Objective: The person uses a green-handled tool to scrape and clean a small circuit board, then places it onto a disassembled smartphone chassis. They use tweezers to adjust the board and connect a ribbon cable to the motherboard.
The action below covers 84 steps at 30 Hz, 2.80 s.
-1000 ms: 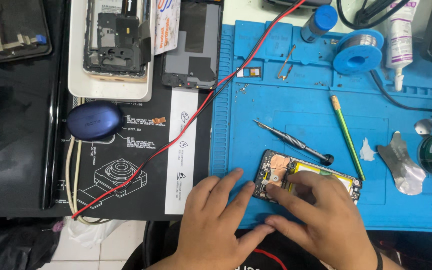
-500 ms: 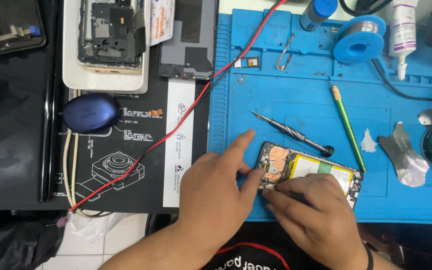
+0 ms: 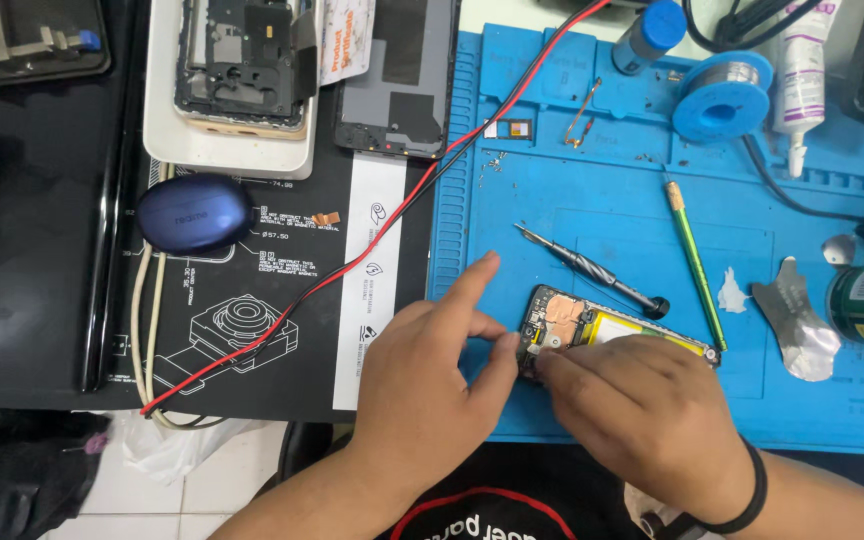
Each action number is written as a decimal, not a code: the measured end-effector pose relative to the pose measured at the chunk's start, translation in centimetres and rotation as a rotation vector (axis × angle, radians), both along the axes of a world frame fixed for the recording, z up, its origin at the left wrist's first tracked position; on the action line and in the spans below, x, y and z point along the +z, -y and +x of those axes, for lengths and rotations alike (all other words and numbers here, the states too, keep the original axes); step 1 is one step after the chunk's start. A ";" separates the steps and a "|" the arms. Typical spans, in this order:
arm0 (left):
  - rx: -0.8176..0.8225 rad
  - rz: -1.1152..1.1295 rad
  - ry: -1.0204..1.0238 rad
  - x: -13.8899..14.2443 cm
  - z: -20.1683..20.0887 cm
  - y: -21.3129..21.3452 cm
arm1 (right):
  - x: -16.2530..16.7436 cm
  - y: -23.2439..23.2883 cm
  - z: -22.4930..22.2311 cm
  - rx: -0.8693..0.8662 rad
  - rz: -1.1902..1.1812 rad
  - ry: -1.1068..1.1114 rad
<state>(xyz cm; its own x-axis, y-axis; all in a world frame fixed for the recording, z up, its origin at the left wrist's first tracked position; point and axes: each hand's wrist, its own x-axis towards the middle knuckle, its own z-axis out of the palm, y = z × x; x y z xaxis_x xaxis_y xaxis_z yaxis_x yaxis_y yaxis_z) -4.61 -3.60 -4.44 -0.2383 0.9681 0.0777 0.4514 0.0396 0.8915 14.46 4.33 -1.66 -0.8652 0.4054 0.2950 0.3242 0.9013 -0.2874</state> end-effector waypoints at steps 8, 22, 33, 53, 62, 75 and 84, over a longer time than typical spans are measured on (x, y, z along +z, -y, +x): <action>-0.170 0.180 -0.090 -1.7 -1.1 1.5 | -1.0 1.1 -0.6 -0.001 0.098 0.024; -0.201 0.160 -0.152 -1.6 -0.9 1.3 | -1.0 0.6 0.3 0.182 0.299 0.083; -0.176 0.186 -0.187 -0.9 0.2 1.1 | -1.8 0.5 1.4 0.243 0.430 0.090; -0.184 0.139 -0.233 -1.1 1.1 0.8 | -2.2 -2.0 4.4 0.139 -0.228 -0.046; -0.188 0.151 -0.238 -1.2 1.2 0.6 | -3.2 -2.2 4.6 0.119 -0.290 -0.058; -0.194 0.153 -0.237 -1.2 1.1 0.6 | -3.1 -2.0 4.7 0.111 -0.275 -0.013; -0.176 0.166 -0.216 -0.7 1.3 0.9 | -1.4 -1.7 5.4 0.058 -0.261 -0.015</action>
<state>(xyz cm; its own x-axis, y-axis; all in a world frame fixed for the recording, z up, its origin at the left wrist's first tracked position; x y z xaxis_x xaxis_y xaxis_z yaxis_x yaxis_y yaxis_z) -3.27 -4.55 -5.16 -0.0287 0.9628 0.2687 0.6181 -0.1941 0.7617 19.88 6.02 -3.09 -0.8853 0.4196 0.2002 0.2682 0.8126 -0.5174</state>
